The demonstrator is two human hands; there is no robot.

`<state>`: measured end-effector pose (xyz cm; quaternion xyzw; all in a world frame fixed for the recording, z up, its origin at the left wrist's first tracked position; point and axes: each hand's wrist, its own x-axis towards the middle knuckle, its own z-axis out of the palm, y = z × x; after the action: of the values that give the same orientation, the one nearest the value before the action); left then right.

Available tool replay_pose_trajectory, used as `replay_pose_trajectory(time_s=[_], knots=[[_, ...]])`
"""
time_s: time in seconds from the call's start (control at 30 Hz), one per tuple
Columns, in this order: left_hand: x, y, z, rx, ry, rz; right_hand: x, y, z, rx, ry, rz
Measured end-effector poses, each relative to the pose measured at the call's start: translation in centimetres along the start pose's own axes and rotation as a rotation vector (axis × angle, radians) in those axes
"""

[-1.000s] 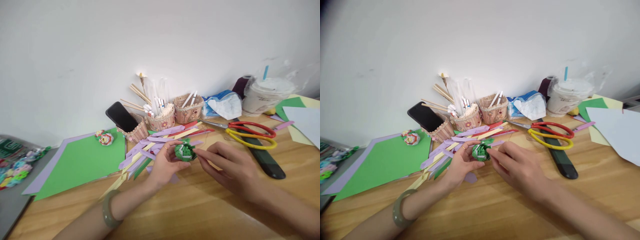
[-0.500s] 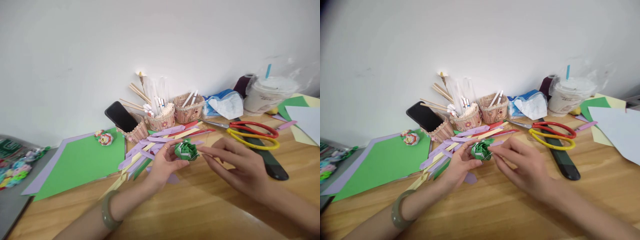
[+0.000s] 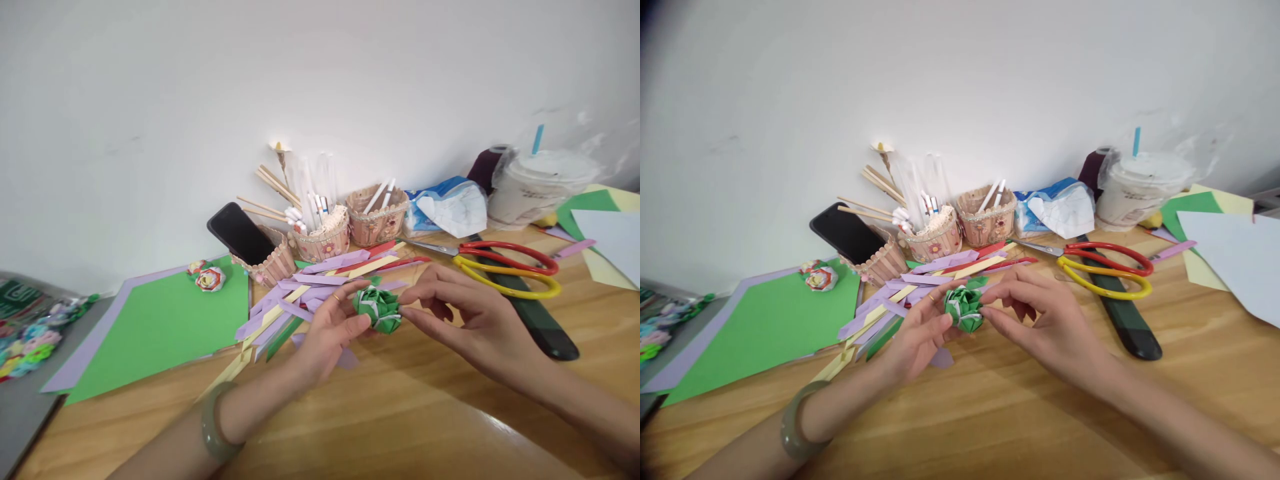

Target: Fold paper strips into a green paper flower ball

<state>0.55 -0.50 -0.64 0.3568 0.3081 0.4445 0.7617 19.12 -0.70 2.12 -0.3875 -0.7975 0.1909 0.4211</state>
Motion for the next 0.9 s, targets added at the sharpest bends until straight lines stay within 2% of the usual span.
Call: replay_pose_trajectory(time_s=[0.2, 0.33, 0.5, 0.57, 0.77, 0.9], knots=[[0.2, -0.3, -0.1, 0.037, -0.003, 0.010, -0.1, -0.2, 0.3, -0.114, -0.006, -0.119], [0.7, -0.8, -0.6, 0.120, -0.040, 0.085, -0.6, -0.2, 0.6, -0.191, 0.035, -0.147], [0.9, -1.1, -0.8, 0.200, -0.003, 0.093, -0.8, -0.1, 0.8, -0.247, 0.064, -0.242], [0.8, -1.1, -0.7, 0.206, -0.001, 0.071, -0.5, -0.2, 0.7, -0.153, 0.029, -0.165], [0.1, -0.9, -0.7, 0.210, -0.021, 0.039, 0.4, -0.7, 0.0, 0.191, -0.175, 0.266], [-0.3, -0.7, -0.7, 0.226, -0.088, 0.056, 0.4, -0.9, -0.4, 0.284, -0.253, 0.342]])
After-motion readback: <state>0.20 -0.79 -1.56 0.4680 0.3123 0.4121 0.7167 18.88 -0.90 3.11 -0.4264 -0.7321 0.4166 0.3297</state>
